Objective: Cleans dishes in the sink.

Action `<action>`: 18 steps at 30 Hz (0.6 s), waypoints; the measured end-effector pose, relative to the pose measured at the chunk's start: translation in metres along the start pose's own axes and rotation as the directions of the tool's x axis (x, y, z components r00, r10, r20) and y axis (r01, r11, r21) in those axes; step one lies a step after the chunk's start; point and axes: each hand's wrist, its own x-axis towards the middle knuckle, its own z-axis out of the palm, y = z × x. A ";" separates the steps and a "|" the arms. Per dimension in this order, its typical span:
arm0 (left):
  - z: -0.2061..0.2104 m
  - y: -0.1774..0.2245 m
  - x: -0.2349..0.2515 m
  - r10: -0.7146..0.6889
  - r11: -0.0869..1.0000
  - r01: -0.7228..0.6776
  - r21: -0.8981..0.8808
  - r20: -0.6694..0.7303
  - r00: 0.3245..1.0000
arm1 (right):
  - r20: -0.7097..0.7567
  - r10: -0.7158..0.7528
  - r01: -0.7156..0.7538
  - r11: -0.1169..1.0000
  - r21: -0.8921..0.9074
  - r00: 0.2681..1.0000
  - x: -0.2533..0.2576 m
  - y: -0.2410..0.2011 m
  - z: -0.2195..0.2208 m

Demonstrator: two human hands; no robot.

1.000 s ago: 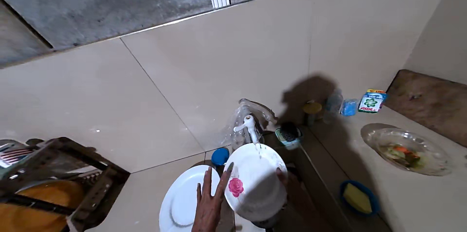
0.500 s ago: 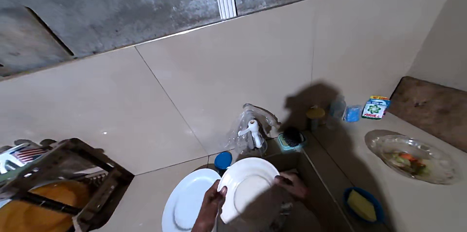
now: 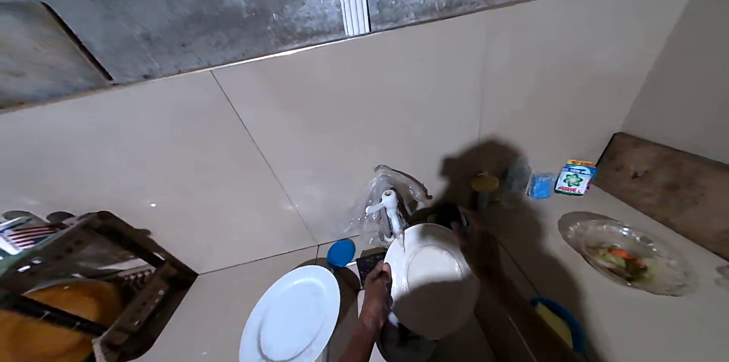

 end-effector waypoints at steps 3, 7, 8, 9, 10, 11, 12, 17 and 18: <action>0.007 0.000 0.004 0.019 1.000 -0.019 -0.001 -0.012 1.000 | -0.056 -0.437 0.438 0.899 -0.001 0.898 0.018 -0.060 0.020; 0.019 0.002 0.004 0.029 1.000 -0.029 -0.004 -0.026 0.999 | 0.290 -0.553 0.575 0.818 0.012 0.781 0.038 -0.122 0.060; 0.020 0.002 0.003 0.038 0.999 -0.038 0.005 -0.034 0.999 | 0.349 -0.546 0.576 0.817 0.021 0.762 0.043 -0.127 0.068; 0.021 0.001 0.004 0.048 0.999 -0.047 0.006 -0.040 0.998 | 0.397 -0.542 0.581 0.813 0.028 0.740 0.047 -0.131 0.070; 0.021 0.001 0.004 0.052 0.999 -0.052 -0.005 -0.038 0.998 | 0.472 -0.516 0.562 0.826 0.052 0.715 0.052 -0.135 0.066; 0.020 0.000 0.004 0.059 0.998 -0.059 -0.018 -0.034 0.998 | 0.517 -0.509 0.559 0.827 0.069 0.688 0.056 -0.136 0.062; 0.020 -0.001 0.003 0.062 0.998 -0.063 -0.025 -0.033 0.998 | 0.547 -0.507 0.562 0.823 0.078 0.667 0.058 -0.137 0.058; 0.017 -0.008 -0.001 0.040 0.999 -0.040 -0.007 -0.052 0.998 | 0.595 -0.515 0.575 0.811 0.105 0.618 0.067 -0.133 0.054; 0.016 -0.009 -0.002 0.045 0.999 -0.045 0.001 -0.056 0.997 | 0.589 -0.523 0.577 0.809 0.114 0.616 0.067 -0.133 0.055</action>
